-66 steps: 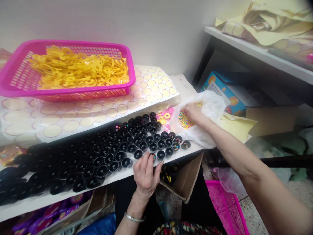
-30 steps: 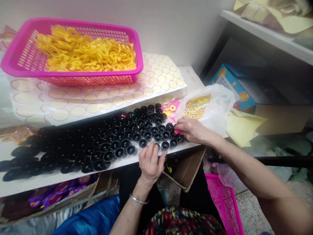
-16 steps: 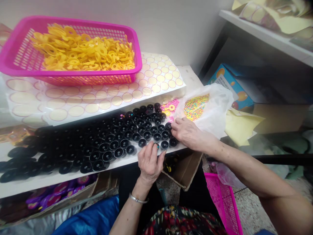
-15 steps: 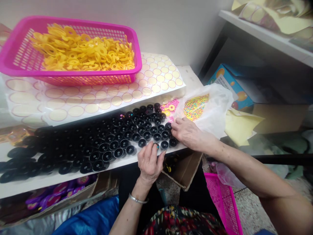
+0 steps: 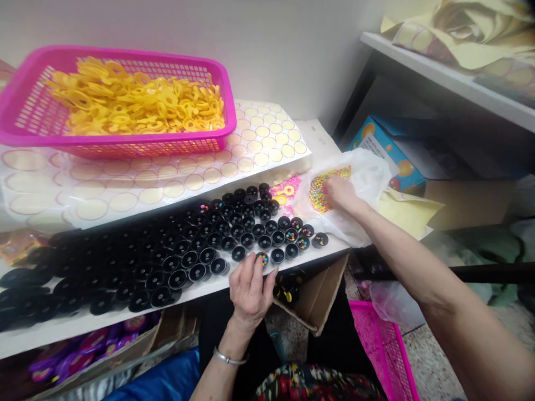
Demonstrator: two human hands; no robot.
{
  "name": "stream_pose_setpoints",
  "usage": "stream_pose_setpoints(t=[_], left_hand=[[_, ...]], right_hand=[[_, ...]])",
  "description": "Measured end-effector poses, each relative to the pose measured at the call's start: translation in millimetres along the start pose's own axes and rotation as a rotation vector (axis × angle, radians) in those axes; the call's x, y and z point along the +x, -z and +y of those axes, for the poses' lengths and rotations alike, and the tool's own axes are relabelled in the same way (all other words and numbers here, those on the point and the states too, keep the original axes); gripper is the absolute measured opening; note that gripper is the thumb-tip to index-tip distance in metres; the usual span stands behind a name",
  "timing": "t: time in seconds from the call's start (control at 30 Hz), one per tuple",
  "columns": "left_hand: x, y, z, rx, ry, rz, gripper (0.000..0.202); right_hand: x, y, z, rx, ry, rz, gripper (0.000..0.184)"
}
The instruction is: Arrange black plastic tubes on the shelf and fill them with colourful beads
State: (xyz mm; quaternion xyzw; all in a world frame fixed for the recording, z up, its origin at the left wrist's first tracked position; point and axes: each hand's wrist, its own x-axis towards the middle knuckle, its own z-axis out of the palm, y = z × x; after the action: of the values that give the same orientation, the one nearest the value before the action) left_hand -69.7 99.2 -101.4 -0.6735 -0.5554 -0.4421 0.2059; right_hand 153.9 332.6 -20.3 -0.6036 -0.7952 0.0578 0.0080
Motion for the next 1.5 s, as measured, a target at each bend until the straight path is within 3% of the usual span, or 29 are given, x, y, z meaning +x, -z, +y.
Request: stream_pose_setpoints(t=[0.17, 0.33, 0.53, 0.63, 0.77, 1.03, 1.23, 1.5], left_hand=[[-1.1, 1.9, -0.6, 0.036, -0.011, -0.006, 0.051], [0.8, 4.8, -2.1, 0.073, -0.028, 0.010, 0.058], [-11.2, 22.6, -8.8, 0.032, -0.100, 0.008, 0.053], [-28.5, 36.0, -13.1, -0.026, -0.116, -0.062, 0.044], [-50.3, 46.2, -14.7, -0.147, -0.108, -0.216, 0.031], [-61.3, 38.6, -16.8, -0.194, -0.092, -0.271, 0.034], [-60.8, 40.1, -18.1, -0.183, -0.084, -0.274, 0.032], [-63.1, 39.9, -20.1, -0.176, -0.068, -0.257, 0.032]], right_hand=[[16.3, -9.8, -10.2, 0.184, 0.031, 0.010, 0.018], [10.0, -5.5, 0.8, 0.496, 0.038, 0.033, 0.002], [-17.2, 2.4, 7.4, 0.840, 0.025, 0.083, 0.021], [-31.0, 5.1, 1.7, 1.004, 0.049, 0.074, 0.022], [-49.6, 9.0, -16.8, 1.203, 0.133, -0.061, 0.020], [-60.6, 11.0, -59.1, 0.915, 0.337, -0.163, 0.006], [-54.9, 9.5, -71.6, 0.361, 0.534, -0.112, 0.012], [-60.8, 27.5, -88.8, -0.157, 0.571, -0.085, 0.018]])
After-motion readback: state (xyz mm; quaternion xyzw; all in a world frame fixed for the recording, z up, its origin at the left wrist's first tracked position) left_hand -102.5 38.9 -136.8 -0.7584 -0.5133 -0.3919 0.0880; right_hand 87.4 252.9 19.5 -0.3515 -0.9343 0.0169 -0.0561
